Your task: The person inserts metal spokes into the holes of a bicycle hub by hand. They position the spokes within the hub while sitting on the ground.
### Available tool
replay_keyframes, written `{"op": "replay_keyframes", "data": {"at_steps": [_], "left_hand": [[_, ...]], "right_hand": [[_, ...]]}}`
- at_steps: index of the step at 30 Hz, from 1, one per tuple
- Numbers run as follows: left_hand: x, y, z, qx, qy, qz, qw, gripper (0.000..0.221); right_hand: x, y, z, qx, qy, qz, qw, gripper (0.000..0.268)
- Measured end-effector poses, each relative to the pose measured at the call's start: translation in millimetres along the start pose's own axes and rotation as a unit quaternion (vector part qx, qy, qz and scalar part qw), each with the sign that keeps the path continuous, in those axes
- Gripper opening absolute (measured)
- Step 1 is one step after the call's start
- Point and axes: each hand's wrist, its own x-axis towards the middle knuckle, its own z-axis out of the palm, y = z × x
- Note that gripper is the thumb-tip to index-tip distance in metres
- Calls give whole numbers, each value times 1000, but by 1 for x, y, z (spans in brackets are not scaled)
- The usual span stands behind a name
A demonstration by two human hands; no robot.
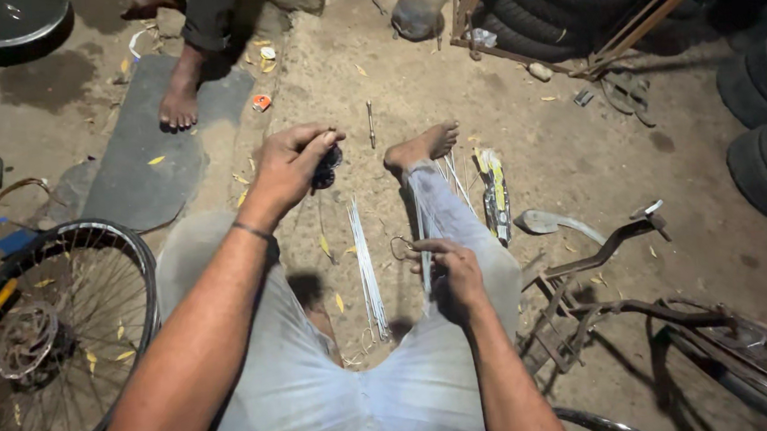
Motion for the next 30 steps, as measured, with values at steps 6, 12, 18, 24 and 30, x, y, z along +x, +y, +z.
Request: {"op": "replay_keyframes", "data": {"at_steps": [6, 12, 18, 24, 30], "left_hand": [[-21, 23, -5, 1, 7, -35, 999, 24], [-18, 27, -1, 96, -3, -52, 994, 30], [-12, 7, 7, -141, -77, -14, 987, 26], [-4, 5, 15, -86, -84, -25, 992, 23], [-10, 0, 13, -132, -108, -52, 984, 22]], "right_hand": [[-18, -11, 29, -318, 27, -198, 927, 21], [-36, -38, 31, -275, 92, -370, 882, 11], [-25, -56, 14, -66, 80, -338, 935, 16], [1, -66, 18, 40, 39, -236, 970, 28], [23, -100, 28, 380, -17, -152, 912, 28]]}}
